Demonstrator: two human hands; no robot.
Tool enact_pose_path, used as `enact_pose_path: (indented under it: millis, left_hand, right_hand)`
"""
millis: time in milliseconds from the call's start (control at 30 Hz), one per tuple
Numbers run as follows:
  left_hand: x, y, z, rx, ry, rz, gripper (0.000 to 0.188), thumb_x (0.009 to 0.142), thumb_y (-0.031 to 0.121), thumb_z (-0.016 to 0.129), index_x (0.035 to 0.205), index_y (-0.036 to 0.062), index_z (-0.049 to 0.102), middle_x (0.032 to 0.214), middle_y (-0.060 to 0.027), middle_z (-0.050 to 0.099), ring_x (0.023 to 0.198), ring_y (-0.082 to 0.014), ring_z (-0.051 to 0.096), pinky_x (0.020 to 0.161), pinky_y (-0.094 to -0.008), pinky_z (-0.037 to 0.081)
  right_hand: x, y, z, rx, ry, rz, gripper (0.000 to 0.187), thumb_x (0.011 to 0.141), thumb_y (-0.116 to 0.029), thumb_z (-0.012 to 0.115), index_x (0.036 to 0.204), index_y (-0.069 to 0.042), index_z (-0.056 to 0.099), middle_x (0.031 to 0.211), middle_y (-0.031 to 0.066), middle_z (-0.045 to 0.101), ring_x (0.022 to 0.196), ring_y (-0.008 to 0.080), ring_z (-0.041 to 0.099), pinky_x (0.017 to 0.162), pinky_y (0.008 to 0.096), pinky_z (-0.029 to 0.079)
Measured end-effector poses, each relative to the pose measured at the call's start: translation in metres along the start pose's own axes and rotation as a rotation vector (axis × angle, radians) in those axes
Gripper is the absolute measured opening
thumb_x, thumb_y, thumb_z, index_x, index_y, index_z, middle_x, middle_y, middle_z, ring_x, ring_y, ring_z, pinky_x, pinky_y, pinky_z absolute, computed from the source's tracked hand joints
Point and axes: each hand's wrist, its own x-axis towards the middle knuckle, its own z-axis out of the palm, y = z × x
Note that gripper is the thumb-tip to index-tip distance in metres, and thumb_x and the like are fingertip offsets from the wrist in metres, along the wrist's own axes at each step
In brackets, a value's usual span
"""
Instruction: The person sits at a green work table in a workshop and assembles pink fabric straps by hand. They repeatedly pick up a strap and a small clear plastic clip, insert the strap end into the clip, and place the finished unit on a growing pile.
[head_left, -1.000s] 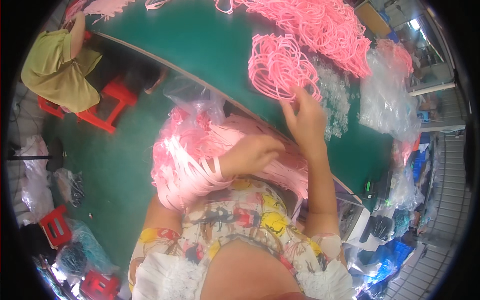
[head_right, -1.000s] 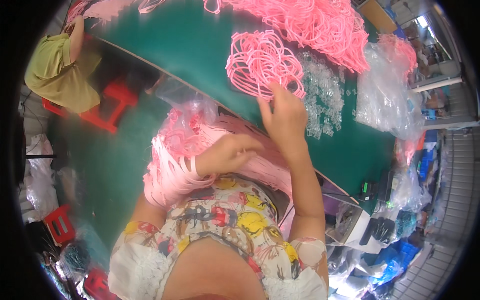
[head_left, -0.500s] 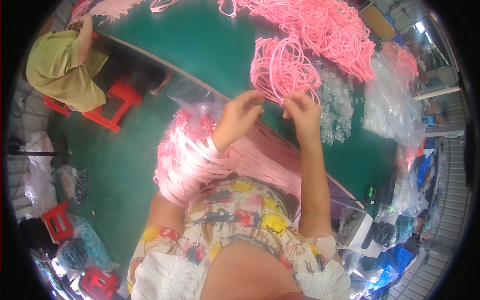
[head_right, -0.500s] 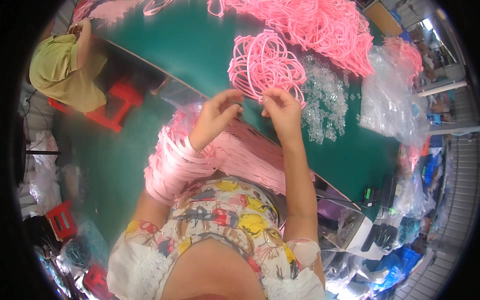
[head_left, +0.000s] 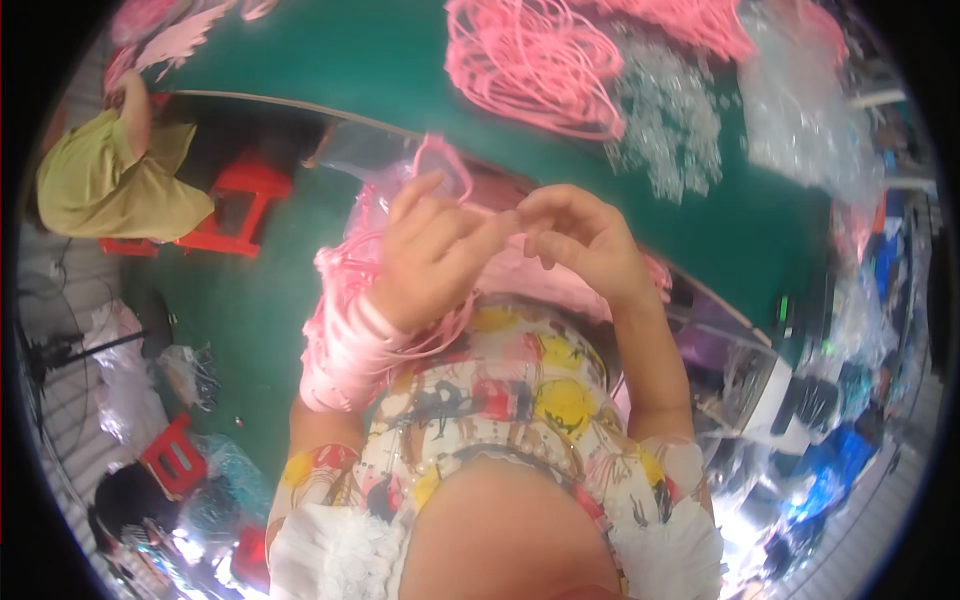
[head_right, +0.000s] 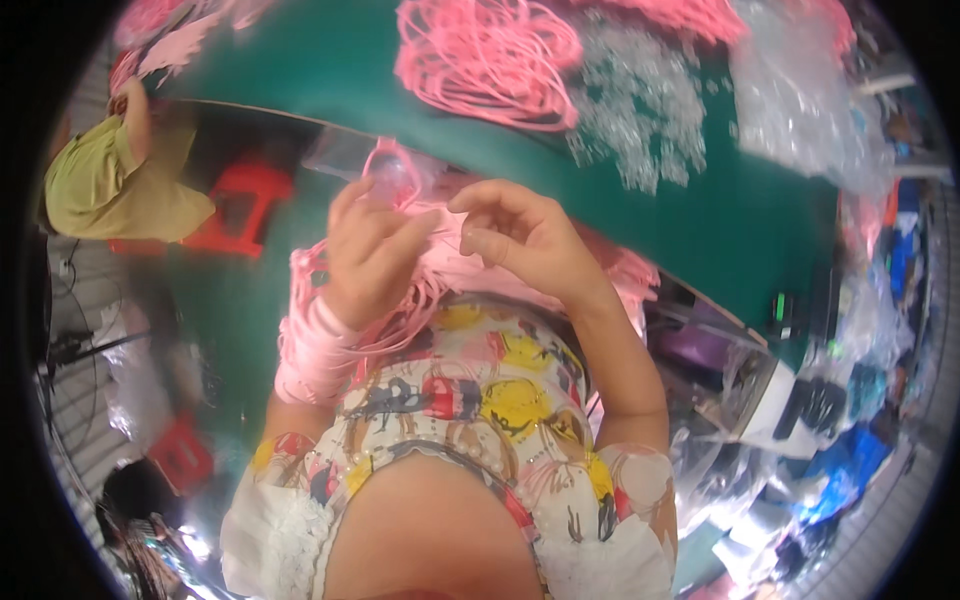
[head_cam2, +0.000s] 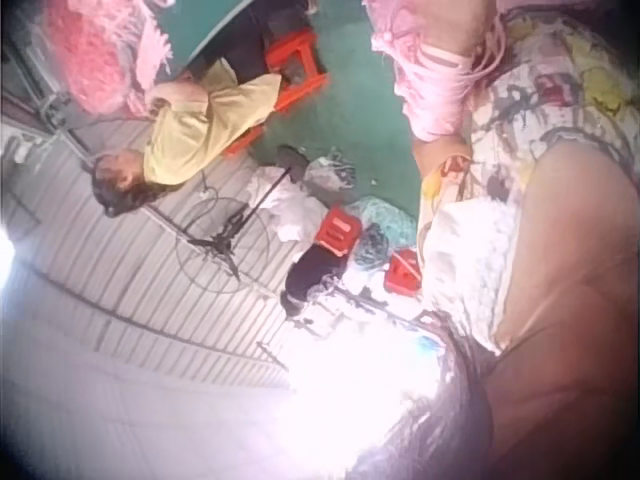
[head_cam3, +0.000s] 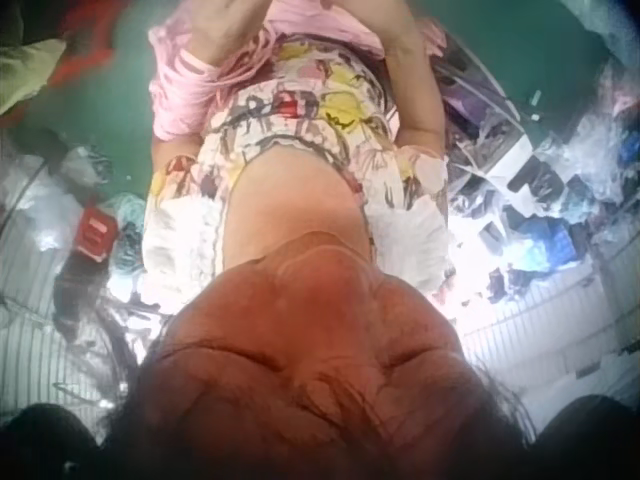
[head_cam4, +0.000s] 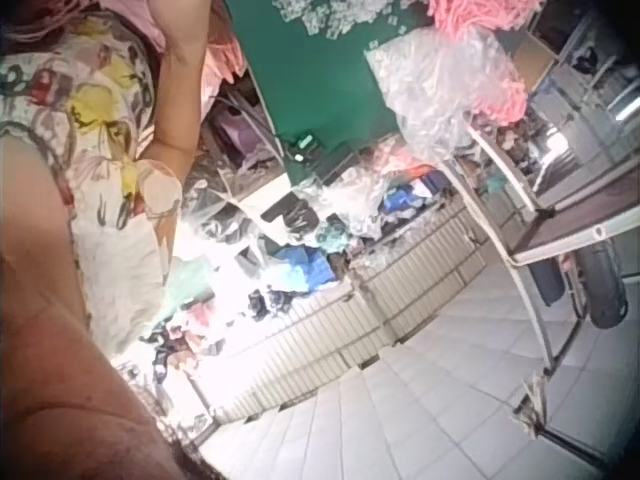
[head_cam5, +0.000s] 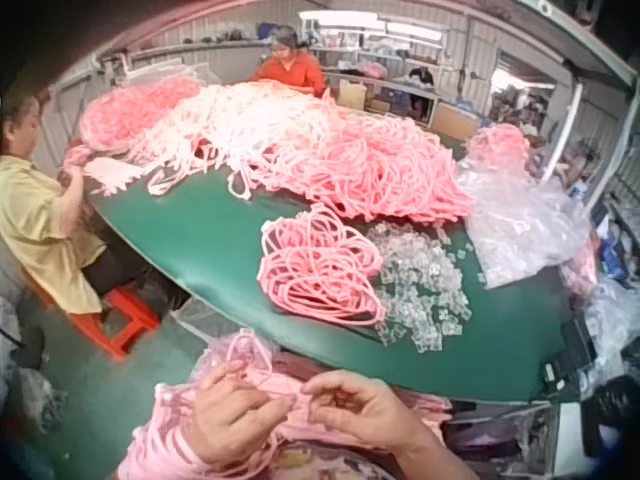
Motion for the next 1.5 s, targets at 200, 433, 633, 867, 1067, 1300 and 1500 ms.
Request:
enact_pose_path:
  millis: [200,433,633,867,1067,1300,1500]
  left_hand:
    - [-0.021,0.025,-0.029,-0.284,-0.189,-0.261,0.031,0.067,-0.006,0.066,0.096,0.0033,0.066,0.065,-0.0059,0.05,0.055,-0.0213,0.048,0.049,-0.0337,0.037]
    - [-0.031,0.041,0.004,-0.501,-0.474,-0.288,0.022,0.072,0.001,0.067,0.094,0.0035,0.065,0.064,-0.0086,0.051,0.055,-0.0253,0.051,0.049,-0.0357,0.041]
    - [-0.023,0.053,0.024,-0.578,-0.502,-0.22,0.02,0.072,0.002,0.068,0.092,0.0034,0.065,0.063,-0.0087,0.05,0.054,-0.0239,0.05,0.048,-0.0354,0.038]
    - [-0.025,0.052,0.033,-0.64,-0.588,-0.26,0.019,0.076,0.004,0.067,0.095,0.0033,0.067,0.064,-0.008,0.051,0.056,-0.0246,0.052,0.049,-0.0346,0.04]
    - [-0.019,0.057,0.043,-0.835,-0.553,-0.357,0.014,0.083,0.008,0.064,0.096,0.0038,0.067,0.102,-0.0148,0.059,0.081,-0.028,0.063,0.071,-0.0335,0.05]
    - [-0.017,0.057,0.051,-0.92,-0.638,-0.289,0.013,0.084,0.015,0.063,0.09,0.004,0.066,0.106,-0.0145,0.059,0.087,-0.0314,0.062,0.072,-0.0373,0.051]
    - [-0.025,0.039,0.034,-1.034,-0.57,-0.439,0.01,0.085,0.008,0.064,0.092,0.0024,0.068,0.102,-0.0126,0.058,0.083,-0.0248,0.06,0.075,-0.0329,0.048]
  right_hand:
    - [-0.085,0.047,-0.067,-0.514,0.125,0.255,0.015,0.079,-0.008,0.067,0.093,-0.004,0.066,0.087,0.0039,0.064,0.084,0.014,0.059,0.074,0.0287,0.047]
    - [-0.149,0.107,-0.108,-1.401,0.495,0.091,0.019,0.072,-0.012,0.07,0.09,-0.009,0.066,0.093,0.0084,0.063,0.094,0.0308,0.058,0.081,0.0429,0.043]
    - [-0.153,0.118,-0.109,-1.416,0.565,0.038,0.02,0.071,-0.011,0.07,0.091,-0.01,0.065,0.092,0.0086,0.062,0.092,0.0303,0.057,0.082,0.0422,0.041]
    - [-0.155,0.102,-0.111,-1.12,0.579,-0.016,0.019,0.07,-0.005,0.07,0.089,-0.006,0.065,0.093,0.0109,0.062,0.089,0.0281,0.058,0.077,0.0354,0.045]
    - [-0.135,0.035,-0.068,-0.862,0.396,-0.003,0.017,0.072,0.001,0.068,0.088,-0.004,0.064,0.088,0.0079,0.058,0.083,0.0201,0.056,0.074,0.0292,0.045]
    - [-0.101,-0.004,-0.027,-0.64,0.083,-0.065,0.016,0.077,-0.003,0.067,0.093,-0.003,0.066,0.088,0.0076,0.06,0.079,0.0194,0.058,0.071,0.0289,0.046]
    - [-0.106,-0.035,-0.046,-0.358,-0.054,0.229,0.015,0.082,-0.003,0.059,0.094,0.003,0.066,0.087,0.0121,0.064,0.082,0.0184,0.063,0.072,0.028,0.048]
